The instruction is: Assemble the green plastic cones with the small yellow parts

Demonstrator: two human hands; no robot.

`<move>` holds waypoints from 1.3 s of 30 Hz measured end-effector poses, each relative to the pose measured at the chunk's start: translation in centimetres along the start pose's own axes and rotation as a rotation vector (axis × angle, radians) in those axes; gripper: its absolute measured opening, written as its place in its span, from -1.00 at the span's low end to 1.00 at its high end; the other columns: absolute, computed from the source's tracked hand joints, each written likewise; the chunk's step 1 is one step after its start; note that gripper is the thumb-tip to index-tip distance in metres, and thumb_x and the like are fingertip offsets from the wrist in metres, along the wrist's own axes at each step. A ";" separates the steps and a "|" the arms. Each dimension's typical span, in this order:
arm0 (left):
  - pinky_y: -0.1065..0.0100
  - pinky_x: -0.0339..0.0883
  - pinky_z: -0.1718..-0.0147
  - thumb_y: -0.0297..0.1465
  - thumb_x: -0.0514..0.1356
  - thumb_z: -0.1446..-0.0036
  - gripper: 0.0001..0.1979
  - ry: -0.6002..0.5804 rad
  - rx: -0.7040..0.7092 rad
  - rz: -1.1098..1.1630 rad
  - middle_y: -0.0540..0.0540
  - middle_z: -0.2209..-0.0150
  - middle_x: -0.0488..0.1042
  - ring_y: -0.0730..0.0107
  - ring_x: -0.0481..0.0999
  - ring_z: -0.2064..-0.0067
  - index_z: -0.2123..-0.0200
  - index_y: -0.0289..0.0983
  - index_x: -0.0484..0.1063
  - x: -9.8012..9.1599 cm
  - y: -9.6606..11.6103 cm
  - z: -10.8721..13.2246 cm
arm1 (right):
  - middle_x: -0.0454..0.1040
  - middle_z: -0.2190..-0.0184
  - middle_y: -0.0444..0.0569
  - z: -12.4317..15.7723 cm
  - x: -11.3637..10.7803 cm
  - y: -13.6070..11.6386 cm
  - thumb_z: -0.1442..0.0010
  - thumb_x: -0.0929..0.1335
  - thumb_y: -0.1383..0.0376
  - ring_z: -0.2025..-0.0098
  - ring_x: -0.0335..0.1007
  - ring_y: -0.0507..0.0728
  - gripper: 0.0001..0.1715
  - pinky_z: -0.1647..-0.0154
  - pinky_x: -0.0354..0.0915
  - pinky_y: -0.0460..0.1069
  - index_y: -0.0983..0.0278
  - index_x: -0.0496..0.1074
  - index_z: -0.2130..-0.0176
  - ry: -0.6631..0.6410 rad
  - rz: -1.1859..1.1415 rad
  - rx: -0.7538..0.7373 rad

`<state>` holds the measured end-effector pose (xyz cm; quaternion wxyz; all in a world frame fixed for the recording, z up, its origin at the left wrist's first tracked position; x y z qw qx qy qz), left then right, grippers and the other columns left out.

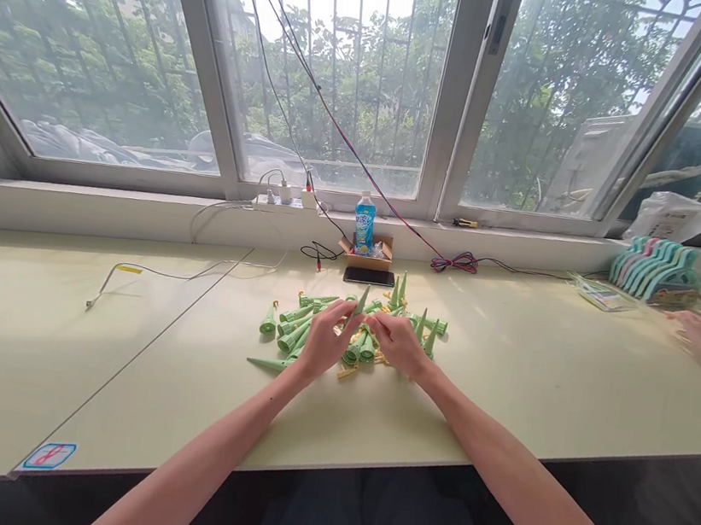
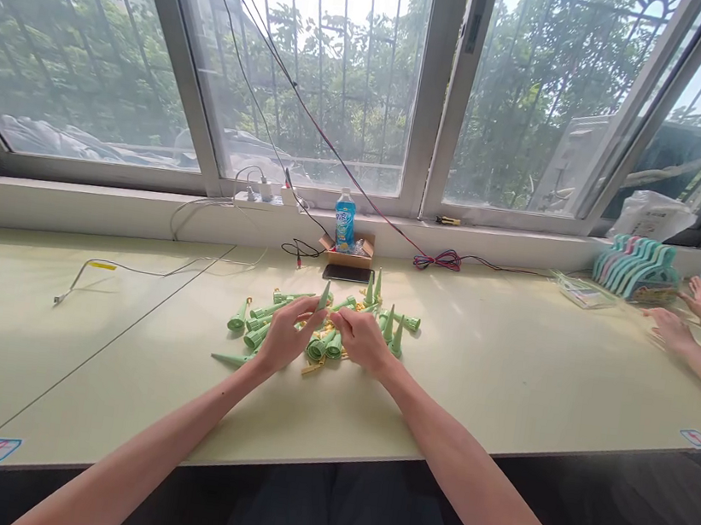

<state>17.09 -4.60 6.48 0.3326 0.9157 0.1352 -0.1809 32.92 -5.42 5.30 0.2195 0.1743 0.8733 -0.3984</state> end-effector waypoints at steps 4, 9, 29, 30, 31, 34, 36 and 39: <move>0.28 0.53 0.21 -0.27 0.11 -0.29 -0.79 0.019 0.012 -0.018 -0.07 0.24 0.52 0.39 0.53 0.24 0.15 -0.19 0.50 0.0 -0.1 0.0 | 0.12 0.64 -0.21 0.0 -0.2 -0.2 -0.37 0.16 0.00 0.56 -0.05 -0.01 -0.47 0.50 -0.01 -0.06 0.24 0.20 0.51 0.025 -0.029 0.029; 0.25 0.51 0.16 -0.30 0.11 -0.28 -0.81 0.053 0.022 -0.032 -0.08 0.23 0.50 0.36 0.53 0.20 0.17 -0.20 0.49 -0.1 -0.3 -0.1 | 0.17 0.63 -0.22 0.0 -0.3 -0.3 -0.33 0.23 -0.02 0.56 -0.01 -0.01 -0.54 0.50 0.02 -0.07 0.26 0.32 0.41 0.021 -0.036 0.033; 0.30 0.55 0.20 -0.26 0.14 -0.26 -0.81 0.037 0.051 -0.013 -0.07 0.22 0.46 0.39 0.50 0.20 0.18 -0.18 0.51 -0.1 0.1 -0.1 | 0.18 0.62 -0.19 -0.1 0.0 0.6 -0.38 0.15 0.14 0.56 0.02 -0.01 -0.54 0.48 0.02 -0.07 0.25 0.15 0.52 0.050 -0.010 0.019; 0.29 0.54 0.20 -0.25 0.14 -0.27 -0.80 0.044 0.055 -0.014 -0.07 0.21 0.46 0.39 0.50 0.19 0.18 -0.18 0.50 -0.1 0.2 -0.1 | 0.18 0.61 -0.19 -0.1 -0.1 0.5 -0.38 0.15 0.14 0.56 0.02 -0.01 -0.54 0.48 0.02 -0.07 0.25 0.17 0.51 0.057 -0.011 0.017; 0.29 0.54 0.20 -0.25 0.13 -0.27 -0.80 0.054 0.057 -0.015 -0.08 0.19 0.45 0.39 0.50 0.19 0.17 -0.19 0.50 -0.1 0.2 -0.1 | 0.19 0.61 -0.19 -0.1 -0.1 0.5 -0.38 0.16 0.14 0.56 0.02 -0.01 -0.55 0.48 0.03 -0.08 0.25 0.18 0.50 0.068 -0.013 0.016; 0.29 0.50 0.19 -0.23 0.09 -0.30 -0.76 0.092 0.040 -0.032 -0.11 0.13 0.44 0.39 0.52 0.18 0.12 -0.21 0.45 -0.3 0.3 -0.2 | 0.20 0.61 -0.20 -0.1 -0.4 0.3 -0.38 0.17 0.11 0.55 0.03 -0.01 -0.56 0.48 0.04 -0.08 0.25 0.20 0.48 0.115 -0.028 0.035; 0.29 0.46 0.16 -0.22 0.03 -0.34 -0.73 0.125 0.004 -0.061 -0.12 0.12 0.46 0.39 0.52 0.18 0.10 -0.22 0.43 -0.5 0.3 -0.2 | 0.19 0.62 -0.20 -0.1 -0.6 0.3 -0.38 0.17 0.10 0.56 0.04 -0.01 -0.57 0.49 0.03 -0.08 0.25 0.21 0.47 0.143 -0.040 0.061; 0.33 0.39 0.23 -0.18 -0.09 -0.38 -0.64 0.128 -0.088 -0.102 -0.08 0.27 0.50 0.40 0.49 0.29 0.13 -0.24 0.42 -0.7 0.3 -0.2 | 0.22 0.62 -0.19 -0.1 -0.9 0.1 -0.37 0.18 0.10 0.57 0.08 0.00 -0.59 0.49 0.04 -0.08 0.25 0.26 0.44 0.171 -0.050 0.076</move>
Point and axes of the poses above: each hand's wrist, its own z-axis away from the middle knuckle, its own x-axis out of the palm, y = z × x, the point moved 3 cm from there along -z, towards the middle knuckle
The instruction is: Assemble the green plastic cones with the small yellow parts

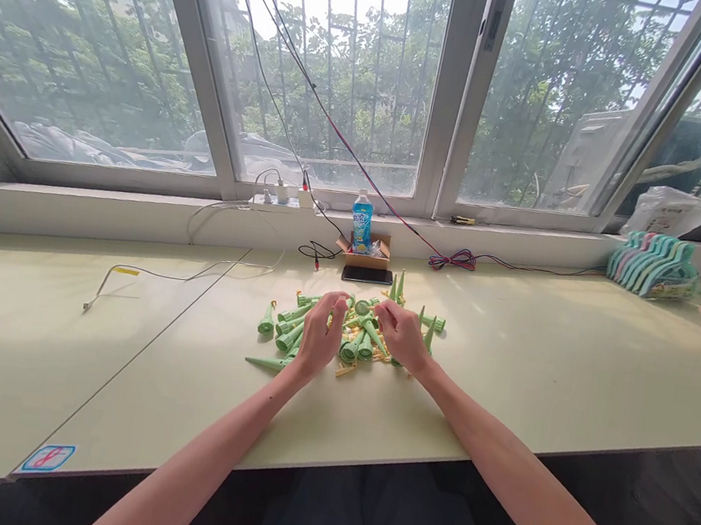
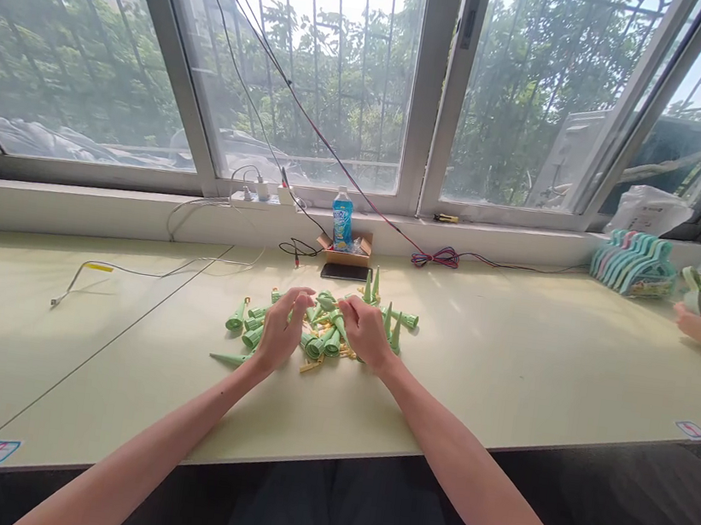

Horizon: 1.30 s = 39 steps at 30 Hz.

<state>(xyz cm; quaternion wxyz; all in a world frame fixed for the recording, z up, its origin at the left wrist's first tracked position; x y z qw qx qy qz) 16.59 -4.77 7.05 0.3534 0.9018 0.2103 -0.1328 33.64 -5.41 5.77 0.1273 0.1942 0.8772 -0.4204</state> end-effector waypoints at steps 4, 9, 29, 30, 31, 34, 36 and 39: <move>0.40 0.29 0.38 -0.14 -0.13 -0.38 -0.59 -0.101 -0.064 -0.002 0.00 0.46 0.44 0.44 0.41 0.45 0.13 -0.24 0.42 0.2 0.1 0.1 | 0.25 0.59 -0.19 0.0 0.0 -0.3 -0.37 0.20 0.11 0.56 0.11 -0.01 -0.63 0.48 0.09 -0.09 0.26 0.31 0.39 -0.022 -0.042 -0.032; 0.44 0.24 0.46 -0.13 -0.05 -0.35 -0.62 -0.159 -0.059 0.021 0.00 0.43 0.46 0.44 0.42 0.45 0.00 -0.24 0.36 0.2 0.5 0.2 | 0.25 0.57 -0.19 0.1 0.2 -0.2 -0.37 0.20 0.10 0.55 0.11 -0.01 -0.63 0.46 0.11 -0.09 0.26 0.33 0.36 -0.061 -0.078 -0.042; 0.27 0.44 0.19 -0.36 0.20 -0.22 -0.70 -0.183 0.177 0.044 -0.09 0.17 0.50 0.36 0.55 0.24 -0.02 -0.19 0.32 1.0 0.0 0.7 | 0.09 0.63 -0.22 -0.1 0.1 -0.1 -0.39 0.14 0.09 0.58 -0.04 -0.01 -0.53 0.52 -0.03 -0.06 0.22 0.05 0.51 -0.034 0.007 -0.028; 0.27 0.43 0.19 -0.35 0.19 -0.22 -0.70 -0.183 0.170 0.045 -0.09 0.17 0.50 0.37 0.55 0.24 -0.03 -0.18 0.31 1.0 0.0 0.7 | 0.08 0.63 -0.22 -0.1 0.1 -0.1 -0.39 0.14 0.08 0.58 -0.04 -0.01 -0.53 0.52 -0.03 -0.06 0.22 0.06 0.50 -0.032 0.008 -0.028; 0.27 0.43 0.18 -0.35 0.19 -0.23 -0.69 -0.180 0.157 0.048 -0.09 0.18 0.49 0.37 0.55 0.23 -0.04 -0.18 0.30 1.1 0.0 0.7 | 0.08 0.63 -0.22 -0.1 0.2 -0.2 -0.39 0.14 0.08 0.58 -0.05 -0.01 -0.53 0.52 -0.04 -0.06 0.22 0.06 0.50 -0.029 0.009 -0.026; 0.28 0.42 0.20 -0.27 0.17 -0.24 -0.65 -0.139 0.101 0.067 -0.08 0.18 0.48 0.37 0.55 0.25 -0.07 -0.17 0.23 1.0 0.0 0.6 | 0.06 0.63 -0.23 0.0 0.2 -0.2 -0.39 0.15 0.07 0.58 -0.06 -0.01 -0.54 0.52 -0.05 -0.06 0.22 0.09 0.49 -0.010 0.000 -0.029; 0.29 0.40 0.23 -0.21 0.09 -0.29 -0.71 -0.084 0.056 0.076 -0.07 0.22 0.47 0.37 0.54 0.26 -0.01 -0.20 0.25 0.7 0.1 0.5 | 0.06 0.63 -0.23 0.1 0.3 -0.3 -0.39 0.15 0.06 0.57 -0.07 -0.01 -0.54 0.51 -0.04 -0.07 0.23 0.12 0.48 0.001 -0.011 -0.038; 0.32 0.32 0.32 -0.15 -0.11 -0.38 -0.62 -0.030 -0.012 0.063 -0.04 0.41 0.44 0.39 0.46 0.38 0.31 -0.24 0.34 0.2 0.2 0.3 | 0.07 0.61 -0.23 0.2 0.2 -0.5 -0.39 0.15 0.04 0.56 -0.06 -0.01 -0.55 0.51 -0.02 -0.08 0.24 0.17 0.45 0.014 -0.034 -0.045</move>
Point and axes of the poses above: each hand's wrist, its own z-axis away from the middle knuckle, its own x-axis out of the palm, y = z × x, the point moved 3 cm from there along -z, towards the middle knuckle
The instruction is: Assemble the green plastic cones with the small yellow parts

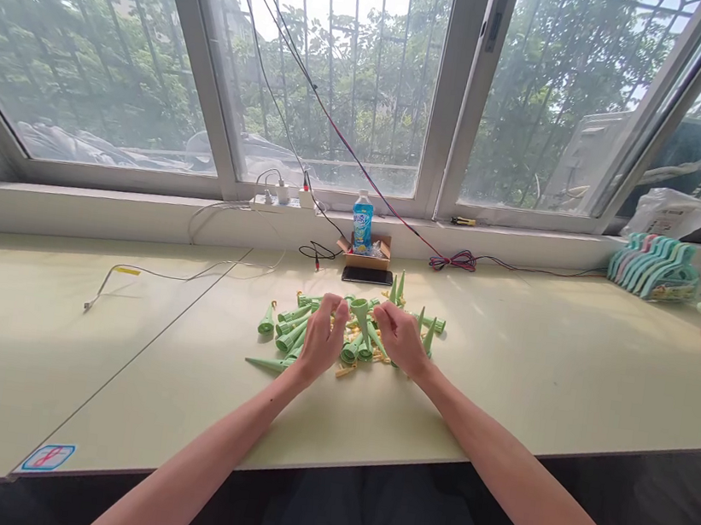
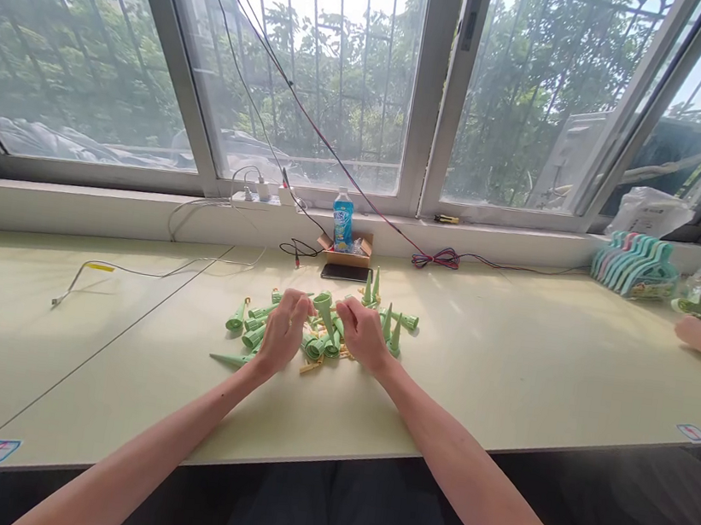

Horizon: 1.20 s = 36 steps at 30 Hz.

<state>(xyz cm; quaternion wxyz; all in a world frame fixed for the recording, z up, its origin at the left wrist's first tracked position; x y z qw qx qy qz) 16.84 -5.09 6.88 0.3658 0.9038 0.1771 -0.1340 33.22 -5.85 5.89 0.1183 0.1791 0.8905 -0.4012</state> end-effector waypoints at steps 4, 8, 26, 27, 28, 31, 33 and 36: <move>0.29 0.28 0.34 -0.08 -0.22 -0.38 -0.33 -0.032 -0.041 0.025 -0.04 0.61 0.36 0.41 0.34 0.51 0.68 -0.24 0.28 -0.2 0.3 0.0 | 0.08 0.60 -0.22 0.1 -0.3 -0.5 -0.39 0.14 0.01 0.56 -0.04 -0.01 -0.54 0.52 0.00 -0.08 0.24 0.25 0.39 0.030 -0.030 0.004; 0.23 0.33 0.25 0.01 -0.27 -0.35 -0.23 -0.101 -0.073 0.066 -0.04 0.64 0.41 0.38 0.37 0.52 0.72 -0.21 0.35 0.0 0.5 0.1 | 0.22 0.55 -0.16 0.1 -0.3 -0.7 -0.37 0.15 -0.03 0.56 -0.01 -0.01 -0.50 0.54 0.01 -0.08 0.26 0.36 0.34 0.018 -0.054 -0.019; 0.32 0.14 0.46 -0.07 -0.18 -0.36 -0.45 -0.196 0.045 0.049 -0.01 0.56 0.13 0.38 0.19 0.47 0.62 -0.23 -0.01 0.2 0.5 -0.1 | 0.21 0.61 -0.18 -0.1 -0.2 0.2 -0.35 0.19 -0.02 0.58 0.08 0.00 -0.52 0.52 0.09 -0.08 0.27 0.46 0.27 -0.035 -0.082 0.025; 0.32 0.17 0.44 -0.09 -0.17 -0.37 -0.47 -0.209 0.054 0.048 -0.02 0.54 0.17 0.38 0.22 0.45 0.61 -0.23 0.03 0.1 0.7 -0.1 | 0.21 0.61 -0.18 -0.1 -0.2 0.2 -0.36 0.19 -0.01 0.57 0.07 0.00 -0.52 0.53 0.08 -0.08 0.27 0.44 0.30 -0.034 -0.073 0.017; 0.33 0.19 0.42 -0.10 -0.16 -0.37 -0.49 -0.222 0.061 0.048 -0.03 0.51 0.21 0.38 0.25 0.43 0.59 -0.23 0.08 0.1 0.8 -0.1 | 0.19 0.61 -0.19 -0.1 -0.3 0.1 -0.36 0.19 0.00 0.57 0.05 0.00 -0.53 0.53 0.06 -0.08 0.26 0.41 0.34 -0.032 -0.063 0.007; 0.32 0.29 0.33 -0.13 -0.09 -0.36 -0.56 -0.249 0.084 0.031 -0.06 0.39 0.35 0.36 0.35 0.34 0.47 -0.25 0.28 0.0 1.2 -0.1 | 0.12 0.62 -0.21 -0.2 -0.4 0.0 -0.36 0.18 0.01 0.57 -0.01 -0.01 -0.52 0.52 0.03 -0.08 0.25 0.29 0.44 -0.005 -0.034 -0.006; 0.31 0.34 0.26 -0.14 -0.03 -0.34 -0.63 -0.257 0.101 0.011 -0.08 0.31 0.41 0.33 0.40 0.29 0.34 -0.25 0.39 0.0 1.2 -0.1 | 0.09 0.63 -0.22 -0.2 -0.4 0.0 -0.36 0.17 0.00 0.56 -0.04 -0.01 -0.51 0.52 0.02 -0.07 0.24 0.23 0.47 0.013 -0.021 0.009; 0.27 0.38 0.19 -0.18 0.04 -0.31 -0.70 -0.265 0.121 -0.001 -0.10 0.21 0.47 0.32 0.45 0.24 0.14 -0.23 0.45 0.1 1.2 0.0 | 0.07 0.63 -0.22 -0.2 -0.3 0.2 -0.36 0.15 -0.03 0.57 -0.05 0.00 -0.48 0.53 0.01 -0.07 0.22 0.14 0.49 0.010 -0.034 0.039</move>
Point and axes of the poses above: each hand's wrist, its own z-axis away from the middle knuckle, its own x-axis out of the palm, y = z × x, the point moved 3 cm from there along -z, towards the middle knuckle
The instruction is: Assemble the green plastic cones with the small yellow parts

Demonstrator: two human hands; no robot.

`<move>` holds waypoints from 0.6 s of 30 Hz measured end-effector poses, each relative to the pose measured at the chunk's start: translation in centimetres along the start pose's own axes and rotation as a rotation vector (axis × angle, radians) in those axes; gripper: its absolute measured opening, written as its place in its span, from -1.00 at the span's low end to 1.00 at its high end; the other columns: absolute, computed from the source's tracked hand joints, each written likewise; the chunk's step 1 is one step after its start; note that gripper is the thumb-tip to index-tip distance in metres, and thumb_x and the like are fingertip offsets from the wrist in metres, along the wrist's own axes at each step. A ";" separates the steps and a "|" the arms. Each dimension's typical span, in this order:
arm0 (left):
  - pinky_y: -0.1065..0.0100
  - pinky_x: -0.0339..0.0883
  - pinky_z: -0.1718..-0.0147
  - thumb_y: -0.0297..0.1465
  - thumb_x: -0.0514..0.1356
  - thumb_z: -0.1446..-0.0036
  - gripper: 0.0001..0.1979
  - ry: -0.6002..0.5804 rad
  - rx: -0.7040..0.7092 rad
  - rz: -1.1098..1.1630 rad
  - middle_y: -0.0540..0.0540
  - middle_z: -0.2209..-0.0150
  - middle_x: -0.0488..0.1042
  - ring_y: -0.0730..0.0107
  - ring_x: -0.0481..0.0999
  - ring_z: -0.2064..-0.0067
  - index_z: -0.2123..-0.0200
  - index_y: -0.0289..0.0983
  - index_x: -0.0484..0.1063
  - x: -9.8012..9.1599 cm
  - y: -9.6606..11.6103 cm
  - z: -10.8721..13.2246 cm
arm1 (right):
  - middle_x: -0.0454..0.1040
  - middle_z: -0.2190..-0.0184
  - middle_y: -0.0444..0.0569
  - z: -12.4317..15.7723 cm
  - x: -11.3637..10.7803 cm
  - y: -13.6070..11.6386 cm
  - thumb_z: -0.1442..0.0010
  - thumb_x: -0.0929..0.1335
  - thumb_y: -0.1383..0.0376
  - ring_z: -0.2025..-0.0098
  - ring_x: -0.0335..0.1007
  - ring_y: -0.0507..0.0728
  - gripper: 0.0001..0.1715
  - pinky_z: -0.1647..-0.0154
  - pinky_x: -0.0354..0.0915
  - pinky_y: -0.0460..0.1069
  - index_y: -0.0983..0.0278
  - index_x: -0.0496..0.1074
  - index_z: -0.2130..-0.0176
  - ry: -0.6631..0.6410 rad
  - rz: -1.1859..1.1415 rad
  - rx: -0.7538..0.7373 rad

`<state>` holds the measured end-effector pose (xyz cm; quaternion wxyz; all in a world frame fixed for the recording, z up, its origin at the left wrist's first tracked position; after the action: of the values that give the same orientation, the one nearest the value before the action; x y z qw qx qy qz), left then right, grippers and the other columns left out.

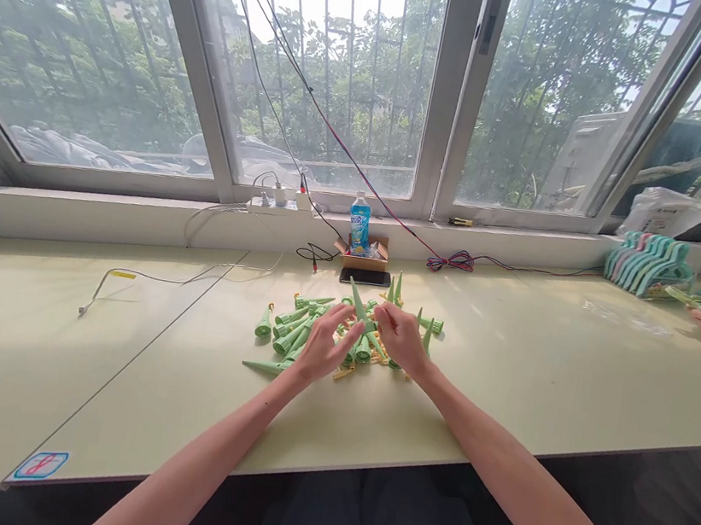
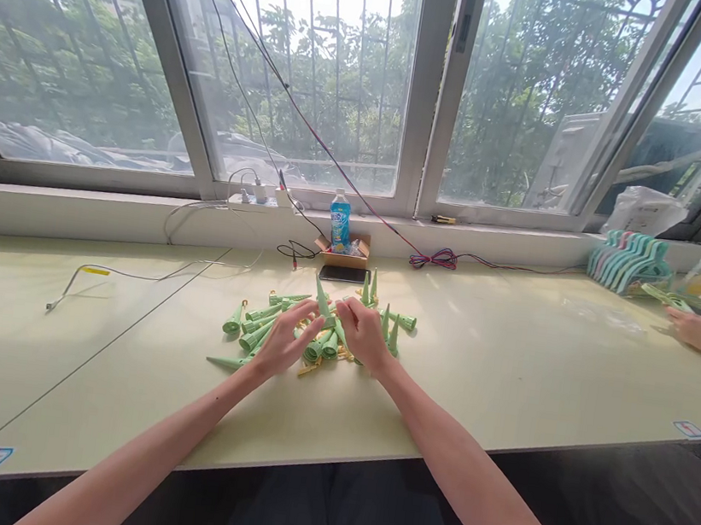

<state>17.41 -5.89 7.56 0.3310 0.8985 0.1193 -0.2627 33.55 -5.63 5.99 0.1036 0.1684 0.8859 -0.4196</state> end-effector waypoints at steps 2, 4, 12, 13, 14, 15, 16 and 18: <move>0.26 0.39 0.19 -0.21 0.07 -0.30 -0.71 -0.003 0.010 0.000 -0.11 0.17 0.48 0.32 0.47 0.24 0.04 -0.20 0.45 0.1 -0.1 0.1 | 0.07 0.63 -0.22 0.0 0.1 0.1 -0.36 0.15 -0.05 0.57 -0.05 0.00 -0.47 0.54 0.00 -0.07 0.21 0.10 0.50 -0.008 -0.014 0.015; 0.27 0.40 0.19 -0.24 0.11 -0.28 -0.71 0.004 0.031 -0.004 -0.12 0.14 0.48 0.33 0.48 0.24 0.00 -0.19 0.44 0.1 -0.2 0.1 | 0.07 0.63 -0.22 0.0 0.1 0.2 -0.36 0.15 -0.05 0.57 -0.05 0.00 -0.47 0.54 0.00 -0.07 0.21 0.08 0.51 -0.007 -0.018 0.020; 0.29 0.41 0.23 -0.33 0.16 -0.25 -0.73 0.044 0.105 -0.053 -0.12 0.17 0.48 0.33 0.48 0.24 -0.02 -0.15 0.44 0.3 -0.7 0.2 | 0.04 0.65 -0.22 -0.2 -0.1 0.0 -0.35 0.15 -0.07 0.57 -0.09 0.00 -0.44 0.54 -0.04 -0.06 0.21 0.06 0.53 0.020 0.049 0.016; 0.29 0.41 0.23 -0.33 0.16 -0.25 -0.74 0.045 0.104 -0.056 -0.12 0.17 0.48 0.33 0.47 0.24 0.00 -0.16 0.45 0.4 -0.7 0.2 | 0.04 0.65 -0.22 -0.1 -0.1 -0.1 -0.35 0.15 -0.07 0.57 -0.09 0.00 -0.44 0.54 -0.04 -0.06 0.21 0.07 0.53 0.018 0.048 0.019; 0.29 0.41 0.23 -0.34 0.16 -0.25 -0.76 0.045 0.102 -0.059 -0.12 0.17 0.48 0.34 0.47 0.24 0.02 -0.16 0.45 0.4 -0.8 0.2 | 0.04 0.65 -0.22 -0.1 -0.1 -0.1 -0.35 0.15 -0.07 0.57 -0.09 0.00 -0.44 0.54 -0.04 -0.06 0.21 0.07 0.53 0.018 0.048 0.023; 0.29 0.40 0.23 -0.34 0.16 -0.25 -0.77 0.045 0.100 -0.062 -0.11 0.18 0.48 0.34 0.47 0.25 0.03 -0.16 0.46 0.4 -0.8 0.2 | 0.03 0.65 -0.22 -0.1 -0.1 0.0 -0.35 0.15 -0.07 0.57 -0.09 0.00 -0.44 0.54 -0.04 -0.06 0.22 0.08 0.53 0.018 0.050 0.027; 0.29 0.40 0.22 -0.35 0.16 -0.25 -0.77 0.044 0.095 -0.065 -0.11 0.19 0.48 0.34 0.47 0.25 0.03 -0.15 0.46 0.4 -0.9 0.2 | 0.03 0.65 -0.22 -0.1 -0.1 0.0 -0.35 0.15 -0.07 0.57 -0.09 0.00 -0.44 0.54 -0.04 -0.06 0.22 0.09 0.53 0.018 0.052 0.030; 0.29 0.40 0.21 -0.36 0.16 -0.25 -0.75 0.042 0.083 -0.067 -0.10 0.19 0.48 0.33 0.47 0.23 0.01 -0.14 0.45 0.5 -1.0 0.3 | 0.04 0.65 -0.22 -0.1 0.0 0.2 -0.35 0.15 -0.07 0.57 -0.09 0.00 -0.44 0.54 -0.04 -0.06 0.22 0.10 0.53 0.016 0.059 0.032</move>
<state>17.34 -5.27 6.56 0.2818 0.9122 0.1453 -0.2596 33.63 -5.46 5.96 0.1061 0.1997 0.8744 -0.4293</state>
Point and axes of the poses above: each hand's wrist, its own z-axis away from the middle knuckle, its own x-axis out of the palm, y = z × x, the point moved 3 cm from there along -z, towards the middle knuckle
